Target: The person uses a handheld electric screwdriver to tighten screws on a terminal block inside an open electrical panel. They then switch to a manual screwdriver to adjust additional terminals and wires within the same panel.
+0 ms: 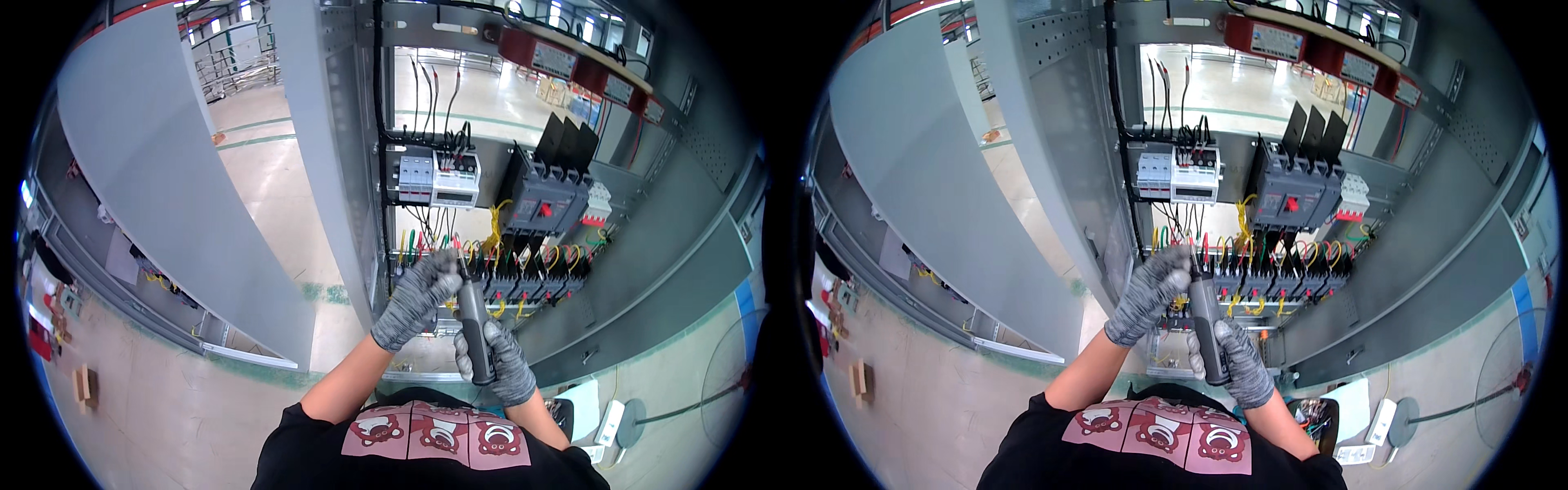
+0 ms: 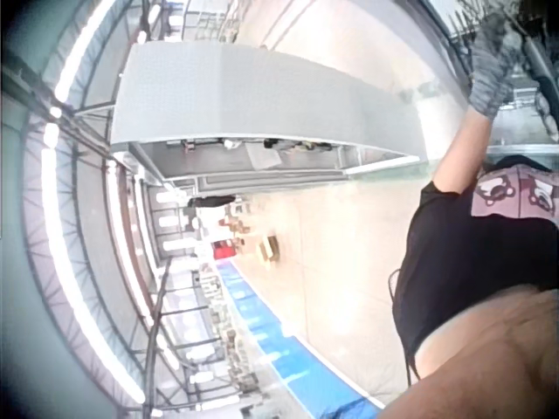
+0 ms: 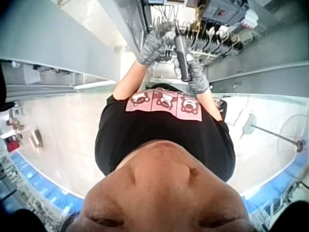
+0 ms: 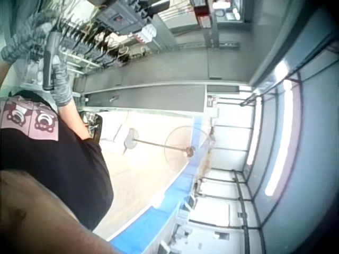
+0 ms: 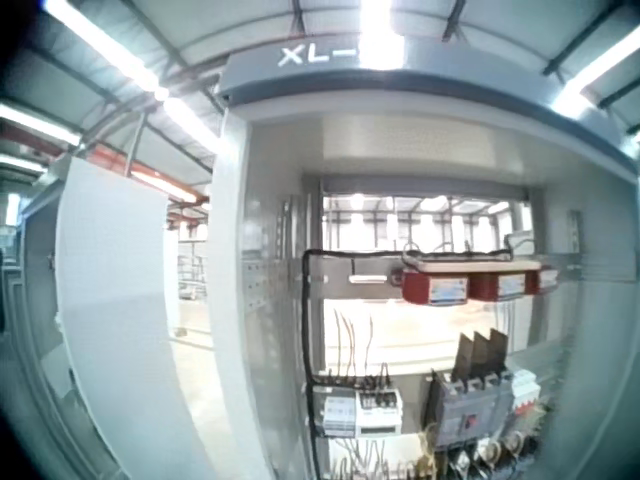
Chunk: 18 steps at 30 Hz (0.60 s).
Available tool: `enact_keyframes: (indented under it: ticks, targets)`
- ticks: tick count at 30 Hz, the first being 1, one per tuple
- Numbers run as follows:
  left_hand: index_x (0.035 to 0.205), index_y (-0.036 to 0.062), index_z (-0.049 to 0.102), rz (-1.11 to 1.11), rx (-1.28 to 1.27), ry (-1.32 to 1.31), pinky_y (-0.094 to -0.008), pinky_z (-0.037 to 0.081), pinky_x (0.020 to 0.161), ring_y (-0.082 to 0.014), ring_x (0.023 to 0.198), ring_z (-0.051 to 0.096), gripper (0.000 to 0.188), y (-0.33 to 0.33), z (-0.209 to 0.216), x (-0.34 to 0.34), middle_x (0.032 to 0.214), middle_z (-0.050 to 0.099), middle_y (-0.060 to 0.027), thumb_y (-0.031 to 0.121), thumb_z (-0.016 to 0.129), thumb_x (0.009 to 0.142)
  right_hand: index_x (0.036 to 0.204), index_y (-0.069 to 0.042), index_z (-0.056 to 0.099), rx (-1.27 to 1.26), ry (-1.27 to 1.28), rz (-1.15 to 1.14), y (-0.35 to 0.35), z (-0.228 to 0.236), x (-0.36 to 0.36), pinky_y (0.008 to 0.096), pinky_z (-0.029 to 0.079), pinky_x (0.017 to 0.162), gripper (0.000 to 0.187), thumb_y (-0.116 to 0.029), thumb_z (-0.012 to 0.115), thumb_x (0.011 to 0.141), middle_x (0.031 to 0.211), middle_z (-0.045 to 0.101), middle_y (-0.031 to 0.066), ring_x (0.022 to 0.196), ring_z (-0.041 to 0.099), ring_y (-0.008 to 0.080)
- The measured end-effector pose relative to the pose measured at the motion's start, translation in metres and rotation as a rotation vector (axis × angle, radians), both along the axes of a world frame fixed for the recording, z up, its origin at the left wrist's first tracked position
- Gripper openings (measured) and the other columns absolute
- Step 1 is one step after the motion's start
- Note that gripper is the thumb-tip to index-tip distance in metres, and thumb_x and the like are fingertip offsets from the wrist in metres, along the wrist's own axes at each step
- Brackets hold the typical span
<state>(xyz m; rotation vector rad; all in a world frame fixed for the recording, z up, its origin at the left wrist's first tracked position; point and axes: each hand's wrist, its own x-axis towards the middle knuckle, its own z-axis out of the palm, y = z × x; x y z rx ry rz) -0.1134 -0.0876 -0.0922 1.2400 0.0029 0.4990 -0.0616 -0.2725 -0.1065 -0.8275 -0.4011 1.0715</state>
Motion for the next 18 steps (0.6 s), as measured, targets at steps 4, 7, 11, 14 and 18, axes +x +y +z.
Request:
enact_keyframes:
  ticks: [4,7,11,14,18]
  targets:
    - [0.122,-0.0005,0.051,0.269,-0.048,-0.259,-0.0252,0.044,0.092,-0.0133,0.100,0.057,0.037,0.016,0.048,0.018,0.107,0.060,-0.0063,0.014,0.062,0.090,0.118,-0.002,0.044,0.077,0.119,0.050,-0.005,-0.002,-0.003,0.0296,0.054,0.055,0.046,-0.037,0.056,0.091,0.086,0.060,0.0111,0.066,0.063,0.0199]
    - [0.122,-0.0001,0.053,0.478,0.025,-0.361,-0.0235,0.045,0.083,-0.0105,0.089,0.056,0.039,0.036,0.074,0.045,0.102,0.062,-0.0060,0.018,0.064,0.089,0.123,-0.002,0.041,0.044,0.207,0.075,-0.013,-0.008,-0.010,0.0312,0.054,0.059,0.048,-0.036,0.054,0.092,0.088,0.059,0.0112,0.067,0.062,0.0199]
    - [0.120,-0.0006,0.054,0.682,0.193,-0.353,-0.0209,0.046,0.072,-0.0071,0.078,0.054,0.035,0.079,0.096,0.086,0.092,0.063,-0.0044,0.016,0.060,0.090,0.131,-0.003,0.038,0.038,0.230,0.174,-0.021,-0.021,-0.014,0.0313,0.052,0.060,0.050,-0.035,0.051,0.094,0.091,0.058,0.0110,0.067,0.060,0.0198]
    - [0.118,0.0009,0.057,0.714,0.516,-0.158,-0.0207,0.045,0.065,-0.0059,0.070,0.052,0.029,0.093,0.117,0.102,0.083,0.063,-0.0012,0.014,0.055,0.092,0.130,-0.003,0.039,0.010,0.197,0.181,-0.028,-0.026,-0.012,0.0307,0.051,0.060,0.049,-0.034,0.050,0.095,0.090,0.058,0.0111,0.066,0.060,0.0195]
    - [0.115,0.0061,0.062,0.554,0.512,-0.066,-0.0210,0.044,0.063,-0.0060,0.067,0.050,0.025,0.095,0.141,0.120,0.077,0.061,0.0012,0.014,0.054,0.093,0.130,-0.002,0.039,0.029,0.179,0.155,-0.036,-0.030,-0.003,0.0314,0.053,0.061,0.055,-0.037,0.057,0.091,0.090,0.059,0.0102,0.069,0.061,0.0199]
